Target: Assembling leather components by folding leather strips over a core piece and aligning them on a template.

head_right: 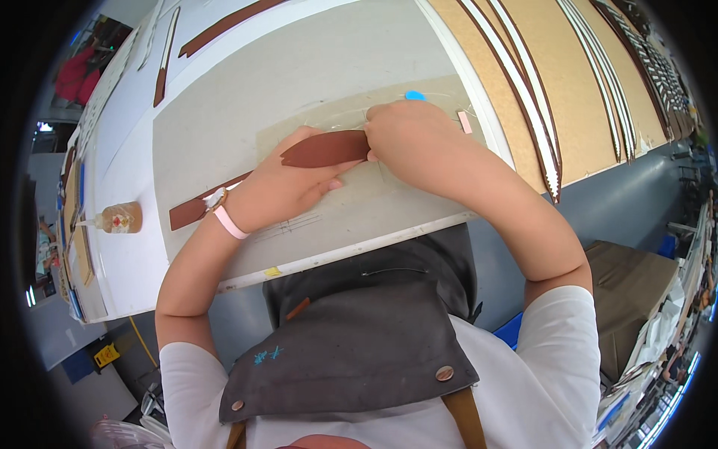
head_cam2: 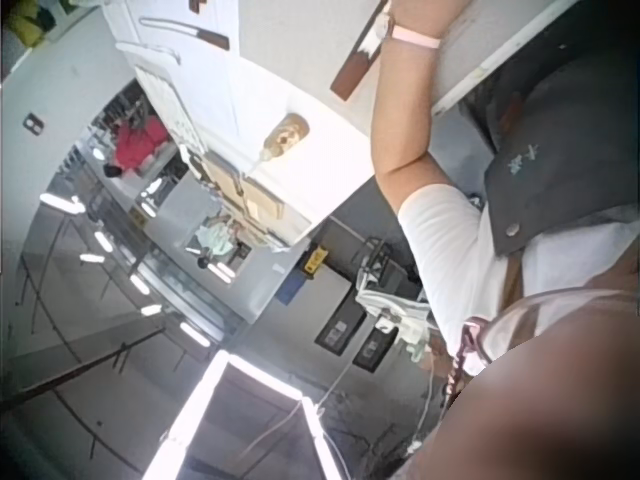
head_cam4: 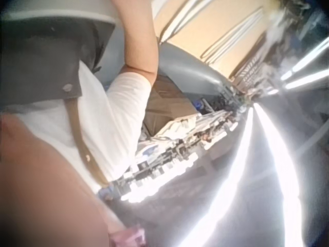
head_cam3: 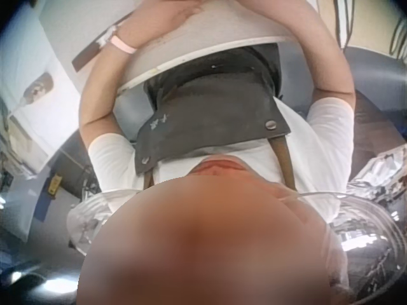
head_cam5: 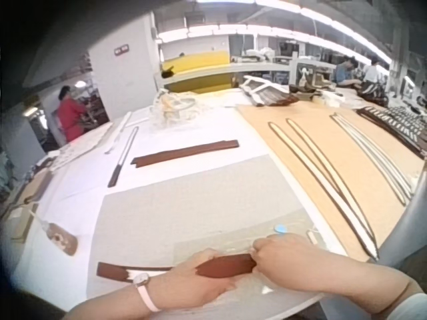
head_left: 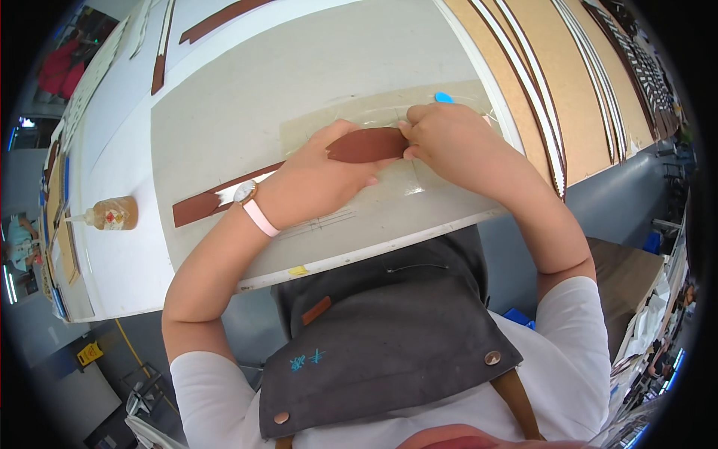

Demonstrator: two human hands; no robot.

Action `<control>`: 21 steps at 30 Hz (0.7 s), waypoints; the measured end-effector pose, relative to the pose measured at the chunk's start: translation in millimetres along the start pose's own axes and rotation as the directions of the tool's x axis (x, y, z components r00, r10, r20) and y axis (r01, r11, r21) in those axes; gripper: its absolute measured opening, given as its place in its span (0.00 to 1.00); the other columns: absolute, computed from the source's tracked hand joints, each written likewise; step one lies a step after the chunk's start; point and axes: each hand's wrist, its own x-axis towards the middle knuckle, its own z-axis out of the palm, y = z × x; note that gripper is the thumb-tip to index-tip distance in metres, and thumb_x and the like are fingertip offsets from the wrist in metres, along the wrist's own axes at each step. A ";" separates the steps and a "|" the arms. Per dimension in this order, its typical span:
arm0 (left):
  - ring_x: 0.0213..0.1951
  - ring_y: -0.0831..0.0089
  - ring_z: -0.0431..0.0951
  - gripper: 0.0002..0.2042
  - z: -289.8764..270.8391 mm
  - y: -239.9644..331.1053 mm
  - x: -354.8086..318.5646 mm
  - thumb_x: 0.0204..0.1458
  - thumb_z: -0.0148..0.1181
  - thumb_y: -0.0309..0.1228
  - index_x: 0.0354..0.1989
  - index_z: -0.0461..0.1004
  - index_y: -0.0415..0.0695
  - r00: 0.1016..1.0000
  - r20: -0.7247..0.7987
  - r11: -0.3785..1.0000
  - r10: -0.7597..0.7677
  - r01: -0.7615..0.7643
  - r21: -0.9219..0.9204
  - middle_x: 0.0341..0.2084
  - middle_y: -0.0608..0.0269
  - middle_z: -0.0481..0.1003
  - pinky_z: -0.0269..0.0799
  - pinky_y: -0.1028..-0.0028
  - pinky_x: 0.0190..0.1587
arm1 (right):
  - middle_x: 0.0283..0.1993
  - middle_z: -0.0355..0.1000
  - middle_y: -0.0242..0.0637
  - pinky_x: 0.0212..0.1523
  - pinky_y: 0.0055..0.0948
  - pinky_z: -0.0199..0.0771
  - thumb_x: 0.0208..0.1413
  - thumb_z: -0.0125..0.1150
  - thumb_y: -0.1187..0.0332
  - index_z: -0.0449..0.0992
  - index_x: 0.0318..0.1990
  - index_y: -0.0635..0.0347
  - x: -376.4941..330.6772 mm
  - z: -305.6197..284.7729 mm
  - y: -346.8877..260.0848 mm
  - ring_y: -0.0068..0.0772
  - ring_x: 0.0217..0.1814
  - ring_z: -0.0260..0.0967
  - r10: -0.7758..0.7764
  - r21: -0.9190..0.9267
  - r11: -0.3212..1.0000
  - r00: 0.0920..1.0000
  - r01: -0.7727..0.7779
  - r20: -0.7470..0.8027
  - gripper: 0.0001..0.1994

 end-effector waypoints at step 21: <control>0.49 0.62 0.76 0.24 -19.3 25.3 9.4 0.50 0.69 0.28 0.59 0.78 0.45 0.989 -0.060 0.972 -0.135 0.144 0.188 0.53 0.61 0.75 0.75 0.65 0.52 | 0.34 0.76 0.46 0.38 0.41 0.76 0.50 0.59 0.78 0.80 0.30 0.67 -7.0 14.7 -3.1 0.48 0.37 0.77 -0.051 -0.049 0.998 0.983 0.043 -0.177 0.04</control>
